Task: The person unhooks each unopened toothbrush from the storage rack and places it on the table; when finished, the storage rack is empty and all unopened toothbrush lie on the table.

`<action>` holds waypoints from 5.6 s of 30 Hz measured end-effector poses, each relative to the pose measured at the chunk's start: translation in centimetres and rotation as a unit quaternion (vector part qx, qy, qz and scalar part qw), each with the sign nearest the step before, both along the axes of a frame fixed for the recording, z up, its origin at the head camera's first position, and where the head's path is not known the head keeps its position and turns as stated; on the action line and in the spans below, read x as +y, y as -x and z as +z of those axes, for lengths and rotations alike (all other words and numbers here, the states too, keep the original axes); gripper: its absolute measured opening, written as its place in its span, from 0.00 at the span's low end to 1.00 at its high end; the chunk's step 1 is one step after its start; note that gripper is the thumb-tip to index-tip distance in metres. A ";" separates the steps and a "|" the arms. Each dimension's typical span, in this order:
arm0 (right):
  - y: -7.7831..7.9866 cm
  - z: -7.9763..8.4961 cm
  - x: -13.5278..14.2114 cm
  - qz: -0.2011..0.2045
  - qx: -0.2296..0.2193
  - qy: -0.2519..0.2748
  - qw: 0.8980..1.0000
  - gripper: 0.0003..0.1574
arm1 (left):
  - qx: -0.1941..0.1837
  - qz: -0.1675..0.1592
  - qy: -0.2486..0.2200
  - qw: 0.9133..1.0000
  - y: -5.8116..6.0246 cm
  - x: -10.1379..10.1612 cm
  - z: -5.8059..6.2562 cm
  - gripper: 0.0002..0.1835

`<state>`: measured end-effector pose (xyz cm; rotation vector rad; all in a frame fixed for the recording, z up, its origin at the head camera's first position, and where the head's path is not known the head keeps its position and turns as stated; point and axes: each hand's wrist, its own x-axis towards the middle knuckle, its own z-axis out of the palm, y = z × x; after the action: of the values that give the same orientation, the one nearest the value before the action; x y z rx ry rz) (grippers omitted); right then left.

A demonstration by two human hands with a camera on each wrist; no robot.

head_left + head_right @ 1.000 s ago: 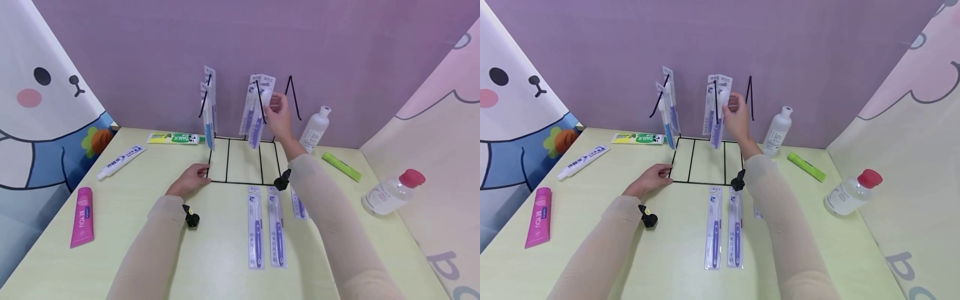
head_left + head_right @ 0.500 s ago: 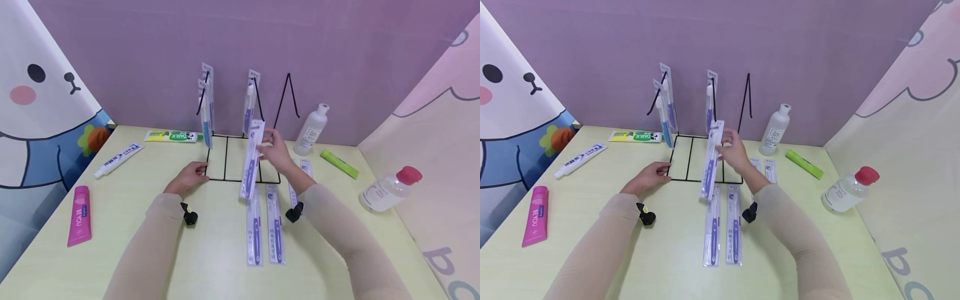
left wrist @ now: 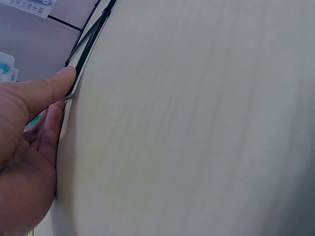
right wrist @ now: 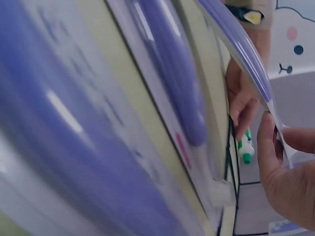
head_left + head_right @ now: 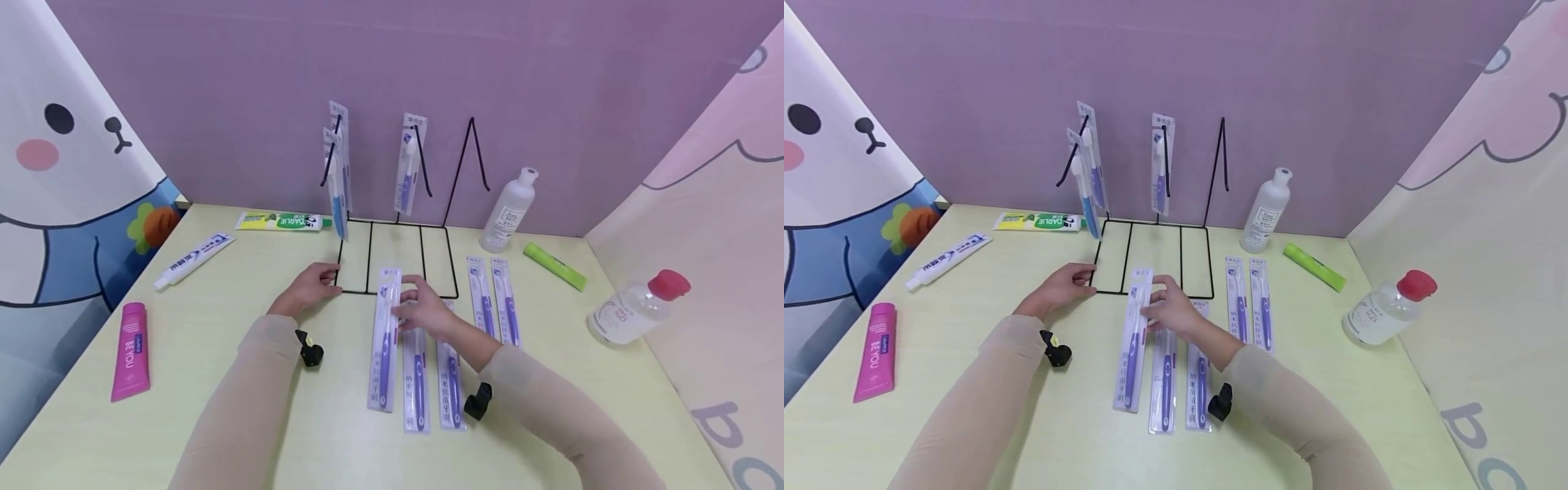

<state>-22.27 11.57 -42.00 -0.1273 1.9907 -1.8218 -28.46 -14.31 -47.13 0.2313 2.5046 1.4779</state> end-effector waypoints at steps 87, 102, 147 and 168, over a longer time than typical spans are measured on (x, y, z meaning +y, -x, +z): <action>9.7 8.3 2.0 -0.169 0.238 -0.009 0.956 0.34 | -0.030 0.000 0.008 1.000 0.3 -0.2 0.4 0.32; 2.3 0.8 -3.6 -0.042 0.027 0.014 0.999 0.38 | -0.029 -0.017 0.008 0.999 0.3 -0.4 0.4 0.32; 6.2 1.2 6.2 0.011 0.149 -0.352 0.924 0.35 | -0.019 0.000 0.017 1.000 0.1 0.0 0.5 0.31; 9.0 -2.3 10.0 0.041 0.127 -0.386 0.913 0.57 | -0.031 -0.014 0.027 0.999 0.4 -0.9 1.1 0.32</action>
<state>-31.32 21.52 -44.31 -0.2028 2.6851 -0.8860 -28.83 -15.18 -45.99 0.2083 2.4781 1.3844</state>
